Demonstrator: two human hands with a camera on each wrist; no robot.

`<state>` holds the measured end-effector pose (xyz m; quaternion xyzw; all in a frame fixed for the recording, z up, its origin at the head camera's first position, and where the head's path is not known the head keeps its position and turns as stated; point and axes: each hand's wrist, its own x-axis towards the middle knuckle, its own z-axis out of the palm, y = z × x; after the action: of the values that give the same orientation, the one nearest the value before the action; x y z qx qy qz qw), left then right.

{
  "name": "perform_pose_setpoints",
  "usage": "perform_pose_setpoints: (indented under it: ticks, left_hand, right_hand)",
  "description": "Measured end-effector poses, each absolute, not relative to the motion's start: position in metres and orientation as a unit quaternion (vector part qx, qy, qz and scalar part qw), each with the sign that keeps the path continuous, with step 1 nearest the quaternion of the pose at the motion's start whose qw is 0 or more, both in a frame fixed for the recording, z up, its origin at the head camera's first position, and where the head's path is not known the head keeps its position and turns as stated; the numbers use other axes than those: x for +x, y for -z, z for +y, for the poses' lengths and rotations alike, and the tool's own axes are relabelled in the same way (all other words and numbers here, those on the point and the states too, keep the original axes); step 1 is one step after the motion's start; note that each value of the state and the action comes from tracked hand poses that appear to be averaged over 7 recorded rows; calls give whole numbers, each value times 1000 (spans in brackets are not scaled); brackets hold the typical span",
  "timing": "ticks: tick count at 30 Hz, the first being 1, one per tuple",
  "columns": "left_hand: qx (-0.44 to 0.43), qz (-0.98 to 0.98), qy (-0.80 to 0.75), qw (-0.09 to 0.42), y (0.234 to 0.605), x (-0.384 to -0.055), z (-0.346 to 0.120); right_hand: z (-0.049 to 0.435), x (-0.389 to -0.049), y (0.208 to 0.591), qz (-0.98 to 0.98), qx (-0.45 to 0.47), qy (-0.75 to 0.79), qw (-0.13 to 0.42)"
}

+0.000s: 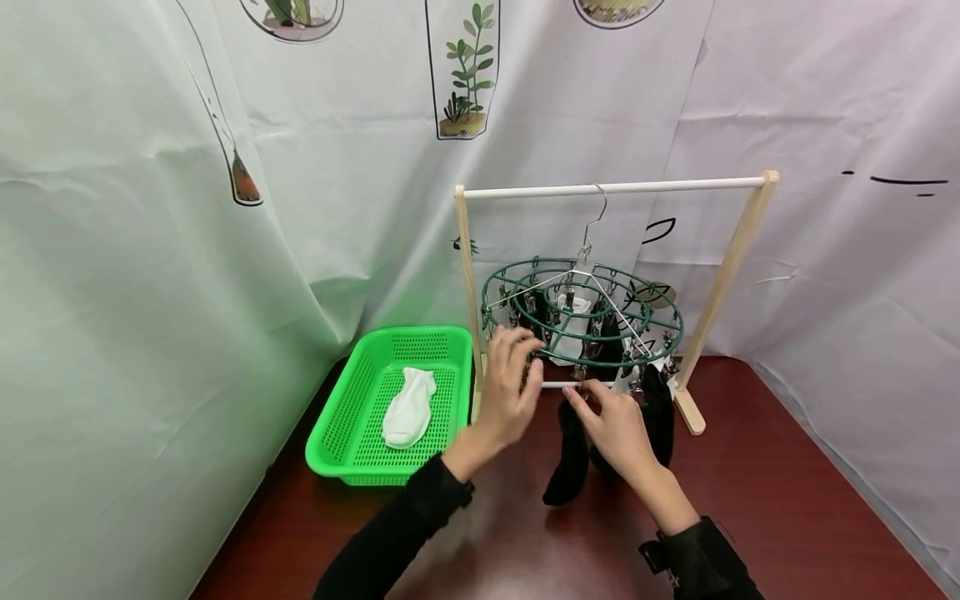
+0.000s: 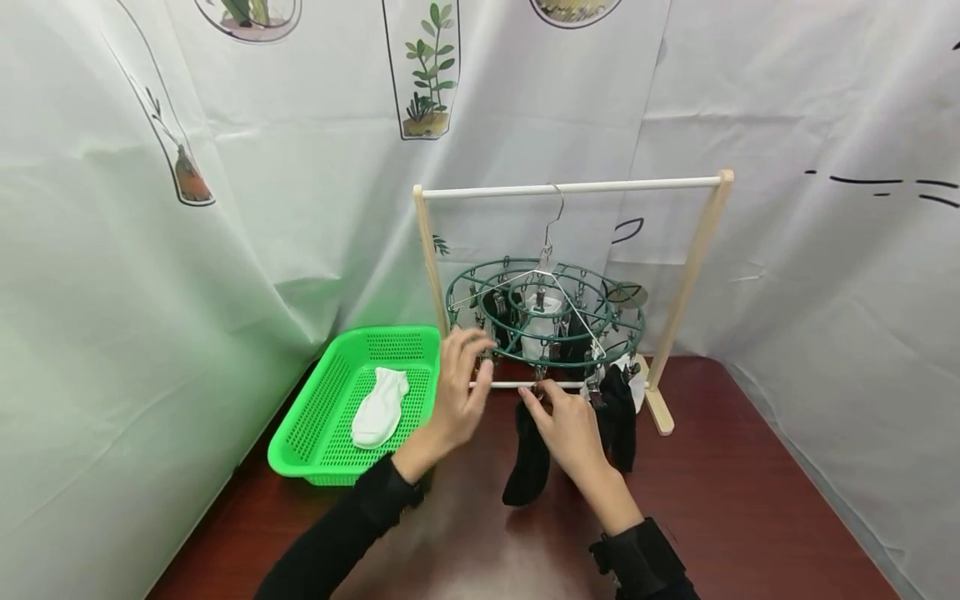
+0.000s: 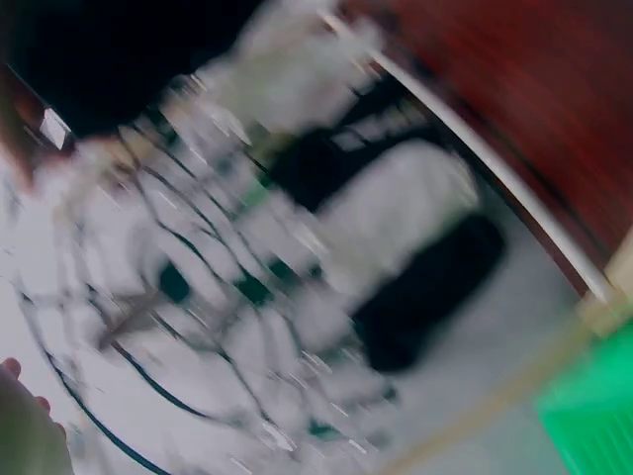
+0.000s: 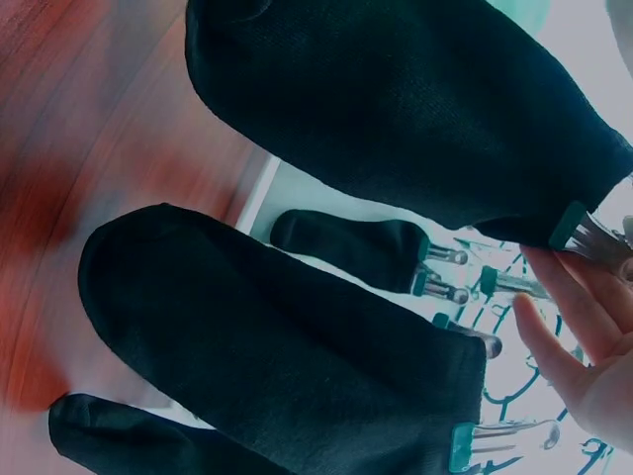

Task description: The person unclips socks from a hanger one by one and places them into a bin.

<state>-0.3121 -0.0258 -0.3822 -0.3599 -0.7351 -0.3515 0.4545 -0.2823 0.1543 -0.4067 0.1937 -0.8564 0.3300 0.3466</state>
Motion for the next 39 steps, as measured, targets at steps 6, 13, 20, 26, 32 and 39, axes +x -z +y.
perform_pose_setpoints:
  ticks: [6,13,20,26,32,39]
  left_hand:
    - [-330,-758,472,305,427,-263,-6]
    - [-262,-795,546,34,463,-263,-3]
    - [-287,-772,560,-84,469,-275,-1]
    - [-242,-745,618,-64,467,-273,-4]
    - [-242,-730,634,-81,469,-273,-16]
    - [-273,-733,619,-74,474,-274,-28]
  right_hand:
    - [154,-281,409,-853,181,-323,367]
    - [153,-283,409,-840,163,-323,404]
    - [152,-283,408,-840,149,-335,401]
    - [153,-283,405,-850,137,-327,388]
    - [160,-285,406,-861,145,-312,374]
    - [167,-283,406,-850,198,-341,351]
